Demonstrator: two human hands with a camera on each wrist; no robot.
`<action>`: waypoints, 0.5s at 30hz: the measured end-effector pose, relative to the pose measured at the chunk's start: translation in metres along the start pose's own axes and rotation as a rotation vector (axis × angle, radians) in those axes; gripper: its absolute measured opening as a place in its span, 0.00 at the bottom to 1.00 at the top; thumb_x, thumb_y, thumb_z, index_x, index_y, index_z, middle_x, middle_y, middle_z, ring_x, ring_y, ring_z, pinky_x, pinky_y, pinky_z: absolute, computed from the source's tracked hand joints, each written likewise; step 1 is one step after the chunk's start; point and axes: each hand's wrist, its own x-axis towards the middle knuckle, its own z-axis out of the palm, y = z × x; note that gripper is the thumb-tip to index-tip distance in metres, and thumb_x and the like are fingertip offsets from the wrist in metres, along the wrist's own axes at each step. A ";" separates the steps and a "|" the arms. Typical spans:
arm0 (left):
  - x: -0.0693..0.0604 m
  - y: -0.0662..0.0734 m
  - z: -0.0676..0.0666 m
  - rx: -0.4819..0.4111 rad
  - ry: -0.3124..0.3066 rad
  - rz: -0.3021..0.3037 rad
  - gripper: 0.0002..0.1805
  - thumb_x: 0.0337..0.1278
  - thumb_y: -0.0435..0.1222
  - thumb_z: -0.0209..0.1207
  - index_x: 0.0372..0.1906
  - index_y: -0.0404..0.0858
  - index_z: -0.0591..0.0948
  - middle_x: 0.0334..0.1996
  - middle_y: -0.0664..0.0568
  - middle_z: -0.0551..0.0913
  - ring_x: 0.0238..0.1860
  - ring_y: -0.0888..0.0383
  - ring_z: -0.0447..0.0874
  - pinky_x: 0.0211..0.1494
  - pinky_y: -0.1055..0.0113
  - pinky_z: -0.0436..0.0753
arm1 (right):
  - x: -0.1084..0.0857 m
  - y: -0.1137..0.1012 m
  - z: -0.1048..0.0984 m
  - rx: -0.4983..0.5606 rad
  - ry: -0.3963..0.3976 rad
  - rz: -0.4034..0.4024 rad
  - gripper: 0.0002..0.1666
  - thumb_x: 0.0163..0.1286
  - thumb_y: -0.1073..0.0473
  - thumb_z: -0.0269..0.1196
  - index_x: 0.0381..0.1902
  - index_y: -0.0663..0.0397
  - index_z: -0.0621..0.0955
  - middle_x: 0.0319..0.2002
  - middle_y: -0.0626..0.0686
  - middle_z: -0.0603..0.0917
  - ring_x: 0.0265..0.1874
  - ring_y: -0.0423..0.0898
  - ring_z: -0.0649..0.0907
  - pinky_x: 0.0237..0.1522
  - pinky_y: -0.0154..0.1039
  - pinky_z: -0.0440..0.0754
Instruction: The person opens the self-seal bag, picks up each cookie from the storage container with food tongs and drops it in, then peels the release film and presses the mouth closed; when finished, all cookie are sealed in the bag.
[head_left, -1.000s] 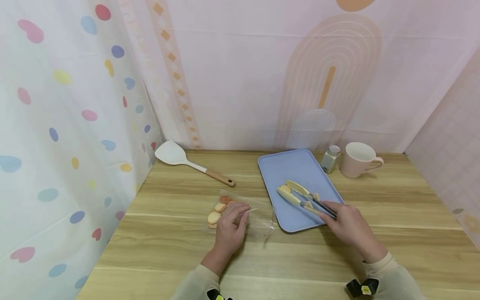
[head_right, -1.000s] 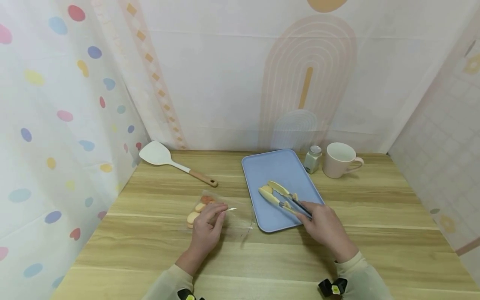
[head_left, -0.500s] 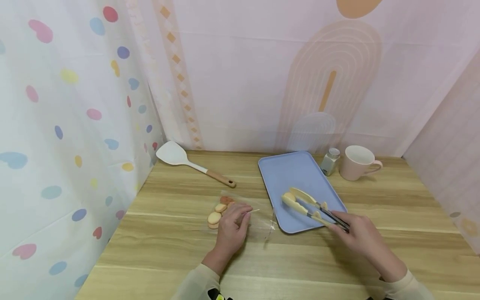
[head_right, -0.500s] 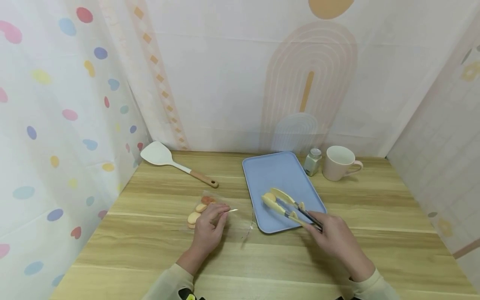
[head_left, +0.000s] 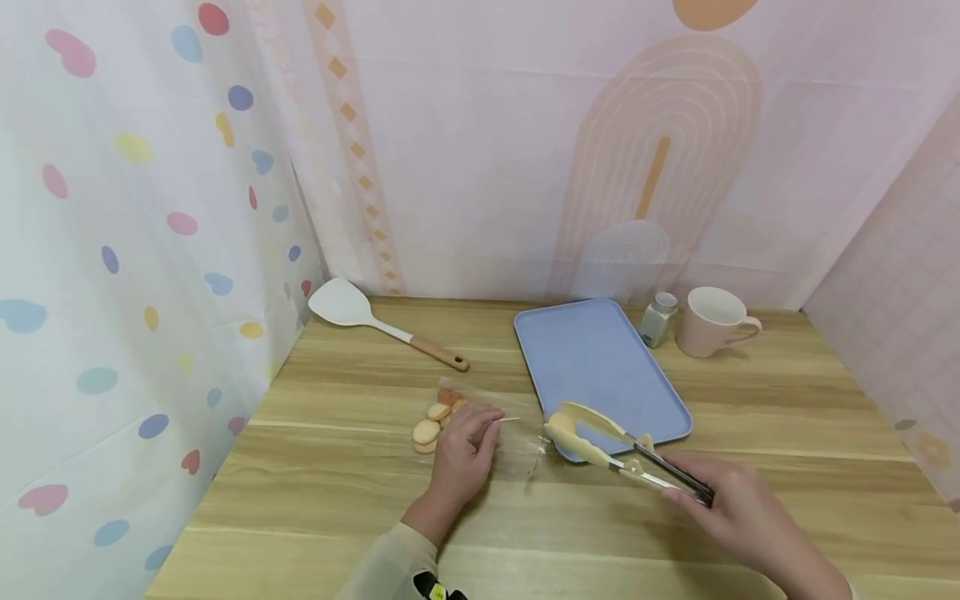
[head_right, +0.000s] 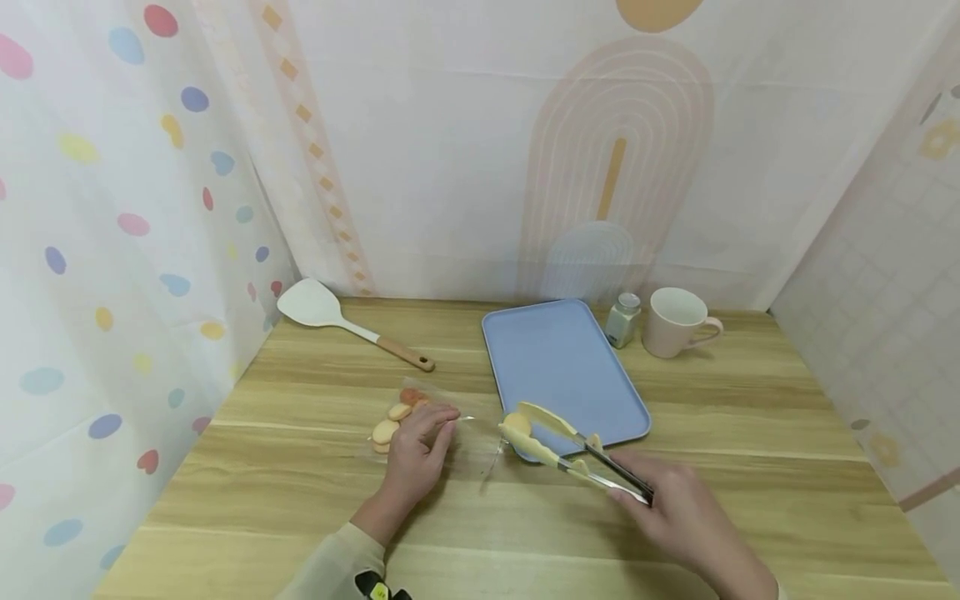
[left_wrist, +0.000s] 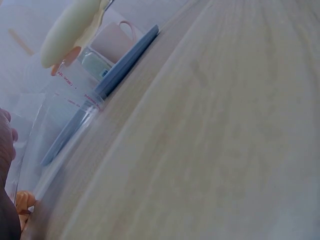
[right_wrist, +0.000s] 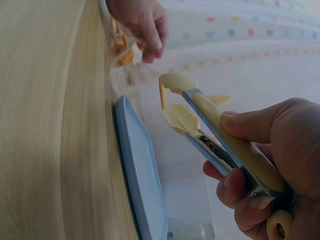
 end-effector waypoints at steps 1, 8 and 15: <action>0.000 0.000 0.000 0.002 0.001 0.000 0.06 0.59 0.28 0.61 0.39 0.33 0.85 0.40 0.49 0.85 0.45 0.52 0.82 0.54 0.62 0.77 | -0.001 -0.002 0.000 0.002 0.000 -0.017 0.21 0.56 0.59 0.73 0.50 0.51 0.84 0.41 0.46 0.87 0.25 0.30 0.74 0.24 0.27 0.71; 0.000 0.000 -0.001 0.019 0.006 0.002 0.06 0.59 0.28 0.61 0.40 0.35 0.85 0.40 0.48 0.85 0.46 0.52 0.82 0.55 0.55 0.77 | 0.001 -0.005 0.012 -0.017 -0.041 -0.118 0.23 0.56 0.58 0.73 0.52 0.49 0.84 0.44 0.43 0.86 0.38 0.33 0.82 0.37 0.24 0.77; -0.001 0.001 0.000 -0.004 0.018 0.011 0.06 0.58 0.26 0.60 0.40 0.33 0.85 0.41 0.48 0.85 0.46 0.52 0.82 0.56 0.45 0.75 | 0.018 -0.002 0.033 0.032 -0.130 -0.173 0.21 0.61 0.56 0.69 0.53 0.53 0.82 0.43 0.46 0.86 0.25 0.29 0.75 0.29 0.30 0.77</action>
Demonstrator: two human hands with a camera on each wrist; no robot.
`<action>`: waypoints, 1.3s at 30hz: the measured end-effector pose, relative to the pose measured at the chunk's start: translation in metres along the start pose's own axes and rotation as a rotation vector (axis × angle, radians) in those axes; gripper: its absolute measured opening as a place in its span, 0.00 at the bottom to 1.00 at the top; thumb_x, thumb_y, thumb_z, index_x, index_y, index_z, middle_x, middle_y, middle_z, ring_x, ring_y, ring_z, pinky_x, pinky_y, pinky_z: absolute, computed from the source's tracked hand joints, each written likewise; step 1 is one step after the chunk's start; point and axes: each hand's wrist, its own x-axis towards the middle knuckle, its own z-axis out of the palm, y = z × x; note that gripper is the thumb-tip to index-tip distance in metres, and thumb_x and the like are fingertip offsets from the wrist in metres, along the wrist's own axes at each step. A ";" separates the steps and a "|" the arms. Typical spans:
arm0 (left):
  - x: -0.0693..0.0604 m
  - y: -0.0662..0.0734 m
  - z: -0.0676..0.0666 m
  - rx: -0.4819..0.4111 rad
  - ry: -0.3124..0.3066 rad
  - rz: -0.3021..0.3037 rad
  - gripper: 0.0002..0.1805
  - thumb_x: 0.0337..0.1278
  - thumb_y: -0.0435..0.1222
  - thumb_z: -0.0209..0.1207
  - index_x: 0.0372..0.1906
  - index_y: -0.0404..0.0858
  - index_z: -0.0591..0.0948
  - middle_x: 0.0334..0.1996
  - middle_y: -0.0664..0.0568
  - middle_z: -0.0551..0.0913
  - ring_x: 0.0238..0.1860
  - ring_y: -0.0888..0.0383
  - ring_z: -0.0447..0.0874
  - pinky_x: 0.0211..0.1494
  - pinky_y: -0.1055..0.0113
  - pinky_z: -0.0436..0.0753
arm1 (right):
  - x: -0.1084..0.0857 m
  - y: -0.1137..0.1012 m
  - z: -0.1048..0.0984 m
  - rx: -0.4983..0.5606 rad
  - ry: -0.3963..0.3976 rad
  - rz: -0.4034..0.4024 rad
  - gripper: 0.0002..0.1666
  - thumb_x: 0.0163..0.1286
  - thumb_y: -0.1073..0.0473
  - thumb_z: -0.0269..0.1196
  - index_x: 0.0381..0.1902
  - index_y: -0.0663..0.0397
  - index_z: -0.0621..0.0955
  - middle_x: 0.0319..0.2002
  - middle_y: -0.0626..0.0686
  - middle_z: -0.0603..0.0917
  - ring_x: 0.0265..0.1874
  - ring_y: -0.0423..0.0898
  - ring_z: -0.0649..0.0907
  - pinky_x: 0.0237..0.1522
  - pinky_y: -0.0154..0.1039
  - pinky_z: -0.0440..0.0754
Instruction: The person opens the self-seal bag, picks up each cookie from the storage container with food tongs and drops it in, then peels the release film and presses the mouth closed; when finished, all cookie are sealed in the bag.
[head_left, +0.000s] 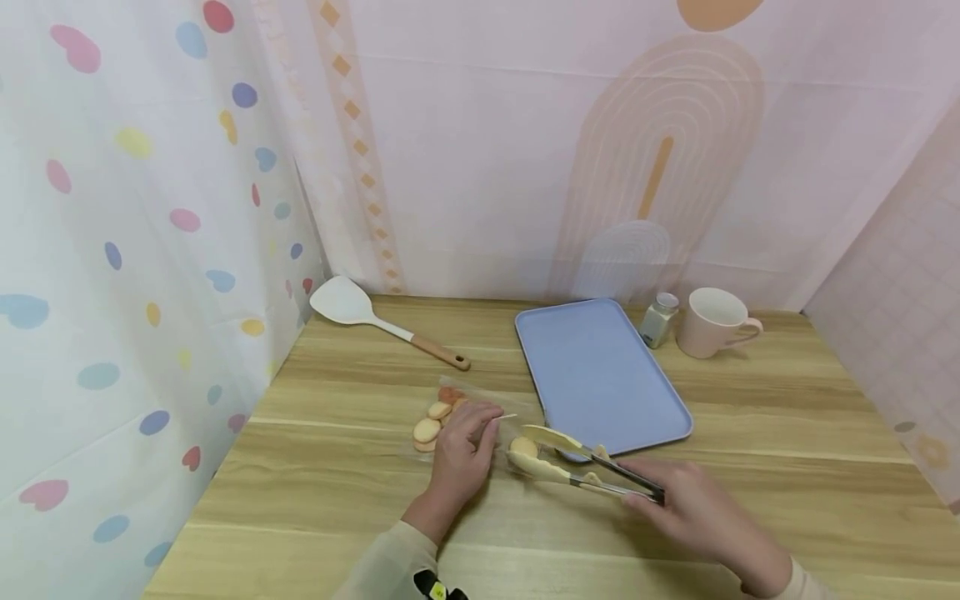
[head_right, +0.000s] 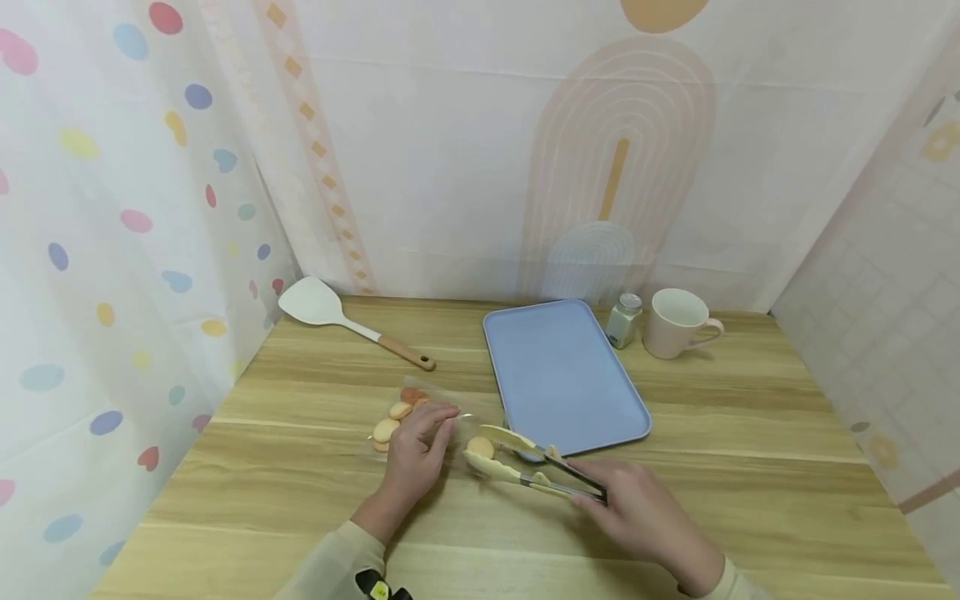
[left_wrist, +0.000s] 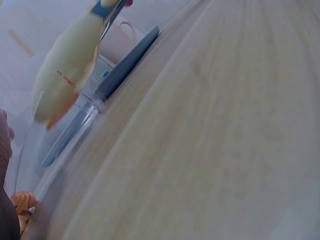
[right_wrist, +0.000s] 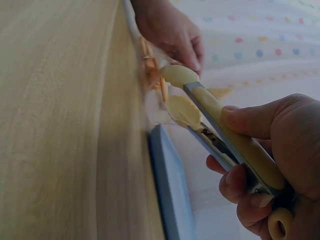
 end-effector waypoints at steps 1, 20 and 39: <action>0.000 0.000 0.000 -0.002 0.003 0.003 0.06 0.58 0.26 0.60 0.40 0.33 0.85 0.40 0.48 0.85 0.45 0.52 0.83 0.56 0.44 0.75 | 0.004 0.001 0.002 0.005 -0.013 -0.009 0.21 0.62 0.56 0.68 0.53 0.55 0.82 0.44 0.47 0.86 0.26 0.30 0.76 0.30 0.31 0.79; 0.003 0.007 -0.004 0.012 0.038 -0.017 0.07 0.61 0.28 0.59 0.41 0.34 0.85 0.42 0.48 0.85 0.48 0.51 0.82 0.59 0.41 0.71 | 0.064 0.005 0.044 -0.030 -0.019 -0.169 0.24 0.62 0.56 0.69 0.55 0.58 0.80 0.50 0.54 0.84 0.47 0.47 0.84 0.46 0.44 0.83; 0.004 0.006 -0.005 0.015 0.055 0.006 0.07 0.59 0.27 0.59 0.40 0.34 0.85 0.41 0.48 0.85 0.48 0.51 0.82 0.58 0.41 0.73 | 0.067 0.005 0.050 -0.117 0.027 -0.210 0.29 0.59 0.54 0.71 0.57 0.59 0.80 0.51 0.58 0.83 0.48 0.50 0.84 0.46 0.46 0.83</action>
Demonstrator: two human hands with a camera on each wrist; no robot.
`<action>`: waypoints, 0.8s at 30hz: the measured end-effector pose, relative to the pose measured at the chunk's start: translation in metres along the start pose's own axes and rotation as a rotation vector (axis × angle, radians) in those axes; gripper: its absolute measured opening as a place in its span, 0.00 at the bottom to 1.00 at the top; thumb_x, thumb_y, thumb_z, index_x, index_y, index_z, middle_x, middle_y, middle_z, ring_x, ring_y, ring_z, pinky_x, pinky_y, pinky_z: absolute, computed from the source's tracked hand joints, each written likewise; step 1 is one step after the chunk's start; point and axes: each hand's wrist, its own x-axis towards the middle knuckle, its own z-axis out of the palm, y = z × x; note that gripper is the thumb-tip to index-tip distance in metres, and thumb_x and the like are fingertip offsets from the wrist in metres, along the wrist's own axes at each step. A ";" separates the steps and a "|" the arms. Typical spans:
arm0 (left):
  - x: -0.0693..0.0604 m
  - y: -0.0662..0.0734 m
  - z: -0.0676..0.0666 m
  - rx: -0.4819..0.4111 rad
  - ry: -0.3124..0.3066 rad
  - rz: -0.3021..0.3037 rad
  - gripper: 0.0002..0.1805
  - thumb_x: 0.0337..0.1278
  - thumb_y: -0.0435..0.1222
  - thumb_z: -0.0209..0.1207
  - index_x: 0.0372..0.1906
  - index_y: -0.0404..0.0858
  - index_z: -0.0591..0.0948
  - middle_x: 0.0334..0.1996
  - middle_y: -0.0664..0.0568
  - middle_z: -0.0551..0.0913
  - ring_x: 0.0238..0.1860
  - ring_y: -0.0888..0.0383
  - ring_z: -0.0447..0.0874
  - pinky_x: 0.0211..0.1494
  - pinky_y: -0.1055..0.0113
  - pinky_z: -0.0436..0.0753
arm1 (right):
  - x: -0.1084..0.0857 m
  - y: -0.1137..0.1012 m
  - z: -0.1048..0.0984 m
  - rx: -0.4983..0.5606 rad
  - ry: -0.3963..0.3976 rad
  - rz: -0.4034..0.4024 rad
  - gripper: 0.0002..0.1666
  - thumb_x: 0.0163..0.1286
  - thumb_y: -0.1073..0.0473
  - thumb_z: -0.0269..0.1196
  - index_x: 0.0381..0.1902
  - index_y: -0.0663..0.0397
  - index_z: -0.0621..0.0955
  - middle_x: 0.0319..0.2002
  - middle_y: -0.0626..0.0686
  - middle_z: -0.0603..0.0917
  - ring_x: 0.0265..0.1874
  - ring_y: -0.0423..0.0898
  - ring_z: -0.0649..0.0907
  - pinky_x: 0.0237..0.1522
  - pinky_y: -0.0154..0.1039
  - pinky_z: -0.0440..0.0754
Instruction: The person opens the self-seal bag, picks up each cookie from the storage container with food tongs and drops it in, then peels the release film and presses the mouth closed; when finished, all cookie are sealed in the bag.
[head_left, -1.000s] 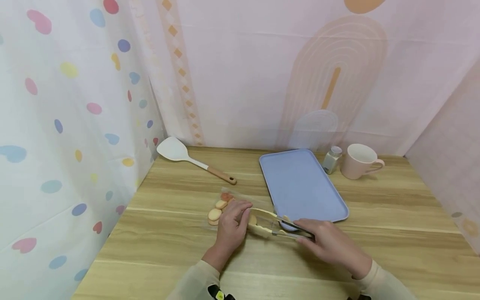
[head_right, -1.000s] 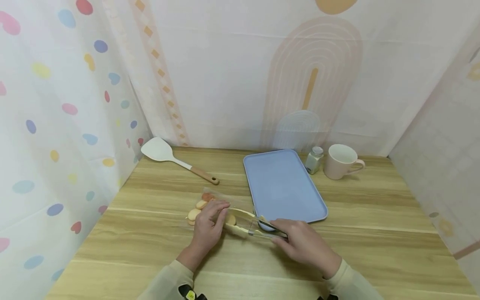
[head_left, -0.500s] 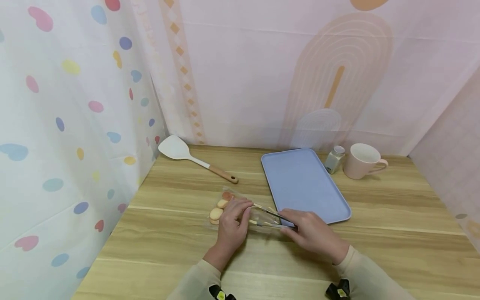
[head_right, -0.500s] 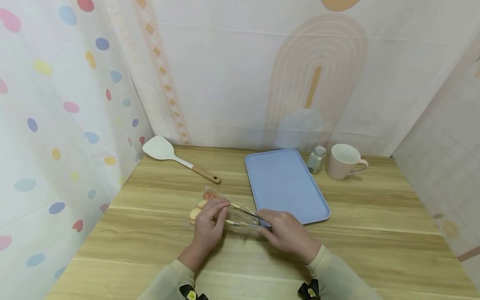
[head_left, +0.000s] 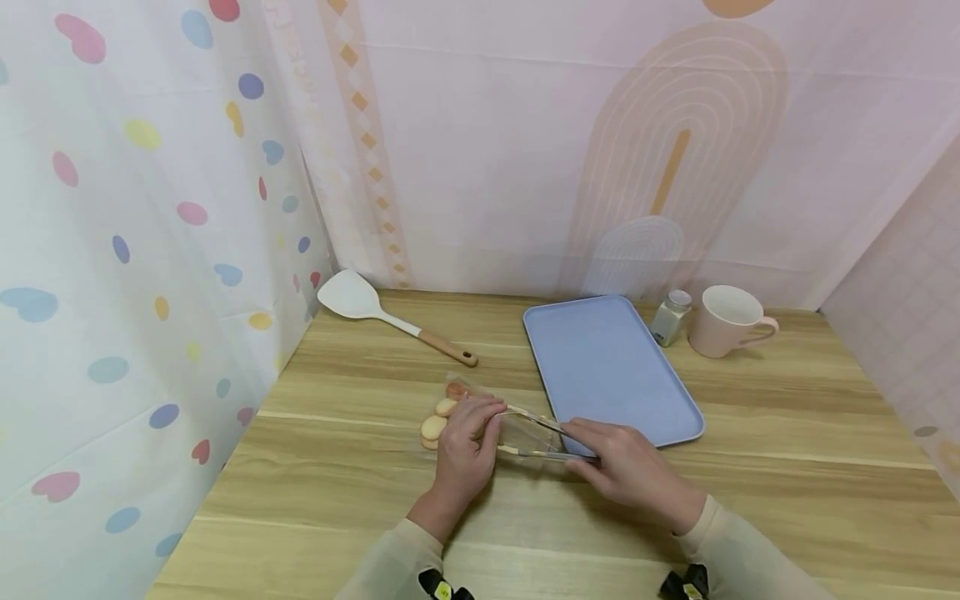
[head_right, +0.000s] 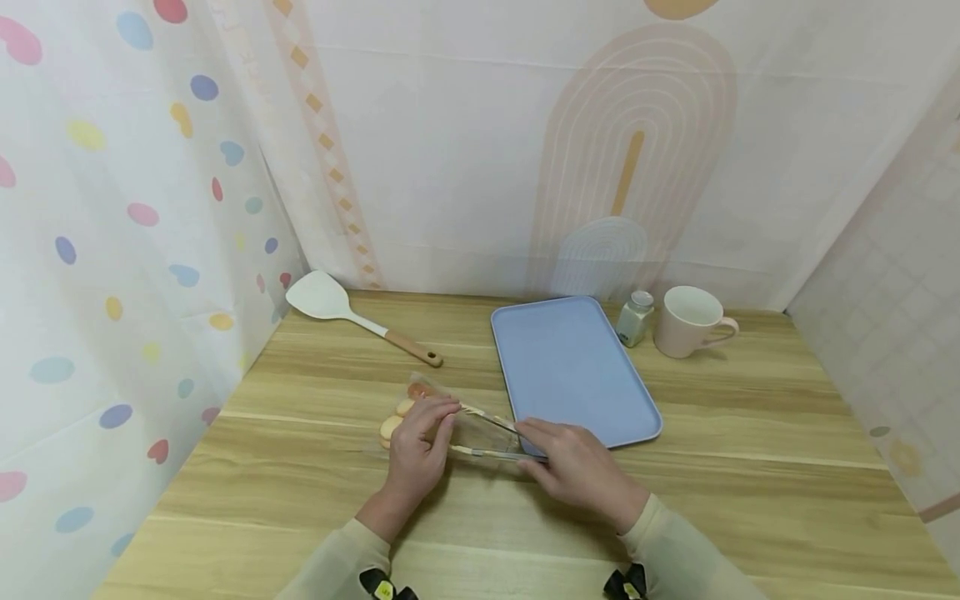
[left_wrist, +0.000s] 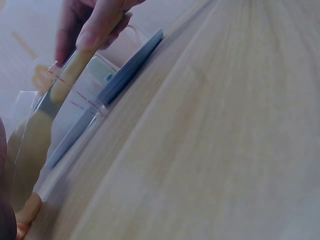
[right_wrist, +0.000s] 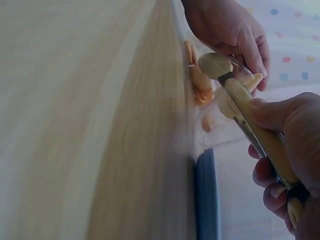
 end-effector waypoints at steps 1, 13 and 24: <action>0.000 0.000 0.000 0.001 0.000 0.002 0.07 0.59 0.27 0.59 0.40 0.34 0.85 0.41 0.48 0.85 0.48 0.51 0.82 0.58 0.42 0.73 | -0.003 0.000 -0.002 -0.007 0.001 0.003 0.29 0.58 0.54 0.71 0.56 0.59 0.80 0.51 0.58 0.83 0.48 0.50 0.84 0.45 0.46 0.83; -0.001 -0.001 0.001 0.000 0.001 0.027 0.06 0.59 0.27 0.59 0.39 0.32 0.85 0.41 0.46 0.85 0.47 0.49 0.82 0.57 0.45 0.75 | -0.018 0.001 -0.009 0.015 -0.050 -0.001 0.22 0.60 0.56 0.70 0.51 0.59 0.82 0.47 0.54 0.85 0.45 0.47 0.85 0.43 0.44 0.84; -0.001 0.001 0.000 -0.006 -0.013 0.010 0.06 0.60 0.27 0.59 0.39 0.32 0.85 0.41 0.47 0.85 0.47 0.50 0.82 0.58 0.40 0.72 | -0.004 -0.005 -0.002 0.084 -0.056 0.020 0.20 0.61 0.56 0.69 0.51 0.56 0.82 0.46 0.50 0.85 0.43 0.43 0.85 0.42 0.42 0.84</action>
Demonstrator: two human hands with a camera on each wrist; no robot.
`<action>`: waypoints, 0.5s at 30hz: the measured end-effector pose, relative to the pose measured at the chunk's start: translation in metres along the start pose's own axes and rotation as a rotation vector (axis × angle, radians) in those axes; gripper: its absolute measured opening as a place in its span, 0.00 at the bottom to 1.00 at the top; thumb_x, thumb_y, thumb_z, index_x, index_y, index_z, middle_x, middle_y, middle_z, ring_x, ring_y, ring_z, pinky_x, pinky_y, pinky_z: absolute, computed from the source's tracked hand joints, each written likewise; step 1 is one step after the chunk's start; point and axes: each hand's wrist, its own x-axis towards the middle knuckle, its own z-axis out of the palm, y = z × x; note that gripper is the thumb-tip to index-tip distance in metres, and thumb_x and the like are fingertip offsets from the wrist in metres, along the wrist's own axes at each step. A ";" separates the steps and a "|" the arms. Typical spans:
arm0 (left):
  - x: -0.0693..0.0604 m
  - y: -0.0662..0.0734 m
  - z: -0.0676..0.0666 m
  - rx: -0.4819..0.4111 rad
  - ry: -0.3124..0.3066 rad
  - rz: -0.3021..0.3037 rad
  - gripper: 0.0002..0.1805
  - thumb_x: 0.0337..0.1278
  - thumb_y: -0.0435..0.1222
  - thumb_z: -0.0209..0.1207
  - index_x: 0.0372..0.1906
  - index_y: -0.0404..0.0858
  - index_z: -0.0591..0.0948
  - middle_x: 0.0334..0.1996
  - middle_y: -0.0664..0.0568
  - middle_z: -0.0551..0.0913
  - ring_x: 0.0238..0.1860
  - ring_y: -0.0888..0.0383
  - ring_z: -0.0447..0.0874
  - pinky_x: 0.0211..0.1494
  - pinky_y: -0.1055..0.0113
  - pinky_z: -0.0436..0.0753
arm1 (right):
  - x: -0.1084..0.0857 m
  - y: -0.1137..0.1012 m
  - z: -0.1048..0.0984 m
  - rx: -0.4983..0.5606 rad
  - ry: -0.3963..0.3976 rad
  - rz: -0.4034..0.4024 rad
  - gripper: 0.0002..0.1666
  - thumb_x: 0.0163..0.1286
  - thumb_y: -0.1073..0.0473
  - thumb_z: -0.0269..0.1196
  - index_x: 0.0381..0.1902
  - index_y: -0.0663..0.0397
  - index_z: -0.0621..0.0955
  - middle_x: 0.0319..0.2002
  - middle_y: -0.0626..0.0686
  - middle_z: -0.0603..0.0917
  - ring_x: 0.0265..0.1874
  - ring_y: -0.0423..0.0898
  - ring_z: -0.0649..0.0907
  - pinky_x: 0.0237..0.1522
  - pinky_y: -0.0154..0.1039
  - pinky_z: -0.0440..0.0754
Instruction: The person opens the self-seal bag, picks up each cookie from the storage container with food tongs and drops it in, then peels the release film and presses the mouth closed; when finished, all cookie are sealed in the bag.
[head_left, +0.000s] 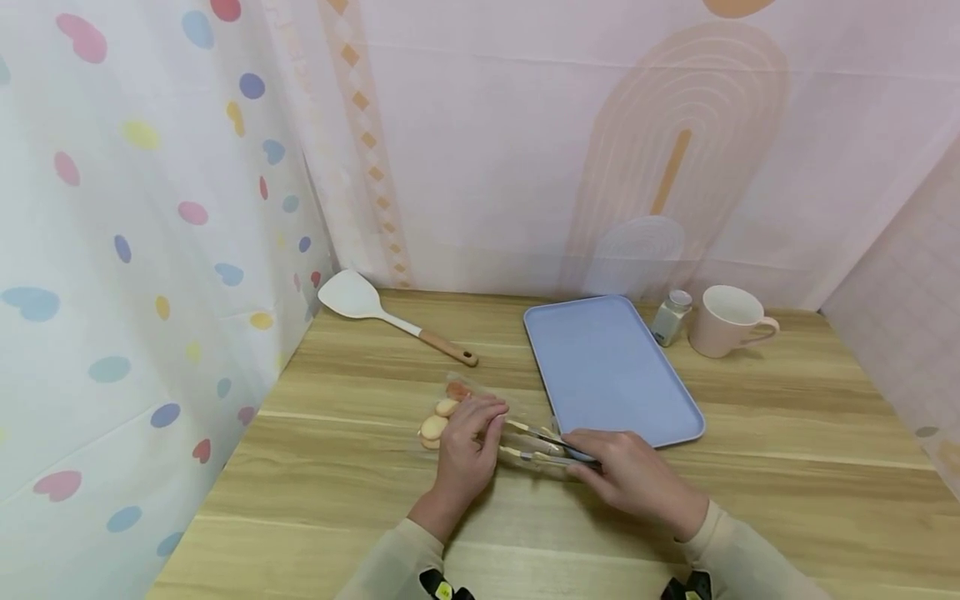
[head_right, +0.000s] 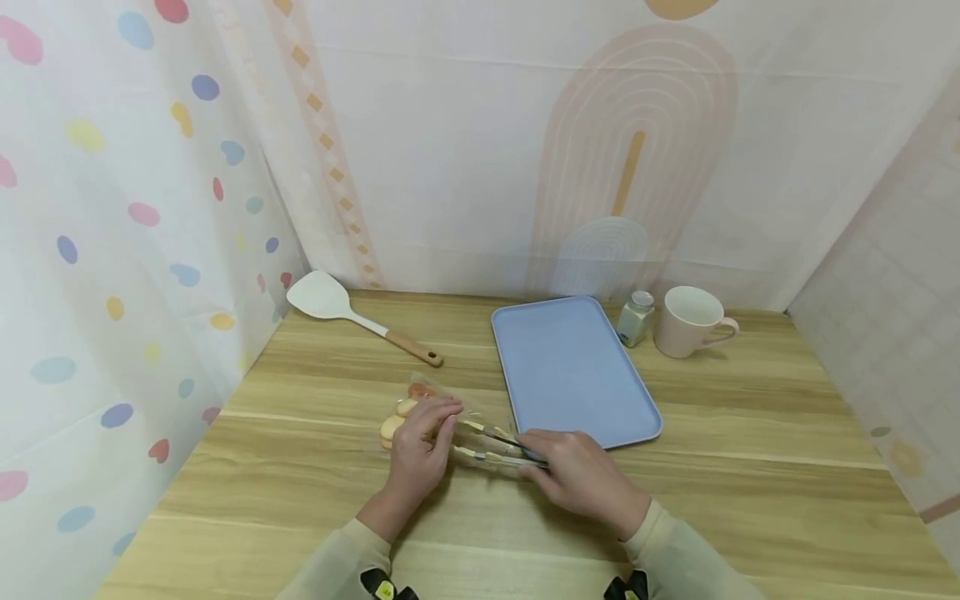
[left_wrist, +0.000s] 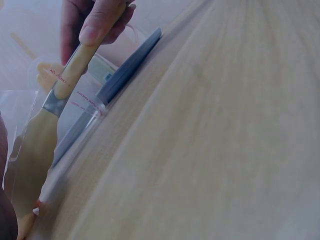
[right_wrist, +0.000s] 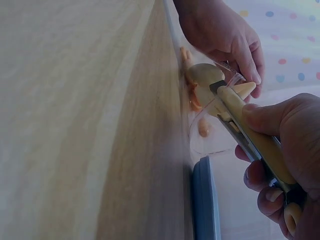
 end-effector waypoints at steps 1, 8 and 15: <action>0.000 0.000 0.000 0.001 -0.001 0.000 0.06 0.60 0.27 0.59 0.39 0.32 0.85 0.41 0.47 0.85 0.47 0.50 0.82 0.58 0.40 0.72 | 0.000 0.000 0.000 0.002 0.001 0.001 0.20 0.61 0.56 0.69 0.51 0.56 0.82 0.46 0.50 0.85 0.44 0.44 0.85 0.42 0.42 0.84; 0.000 0.001 0.000 0.006 -0.002 0.004 0.06 0.59 0.27 0.60 0.39 0.32 0.85 0.41 0.47 0.85 0.47 0.51 0.83 0.57 0.40 0.73 | -0.007 0.001 -0.004 0.009 0.029 0.008 0.23 0.59 0.57 0.70 0.51 0.60 0.82 0.47 0.53 0.85 0.45 0.47 0.85 0.44 0.44 0.83; -0.001 -0.001 0.001 0.015 -0.004 -0.005 0.06 0.60 0.28 0.59 0.39 0.33 0.85 0.41 0.48 0.85 0.47 0.51 0.82 0.57 0.40 0.72 | -0.031 0.003 -0.023 0.015 0.096 0.002 0.24 0.54 0.63 0.73 0.50 0.60 0.83 0.46 0.53 0.86 0.44 0.48 0.85 0.43 0.45 0.83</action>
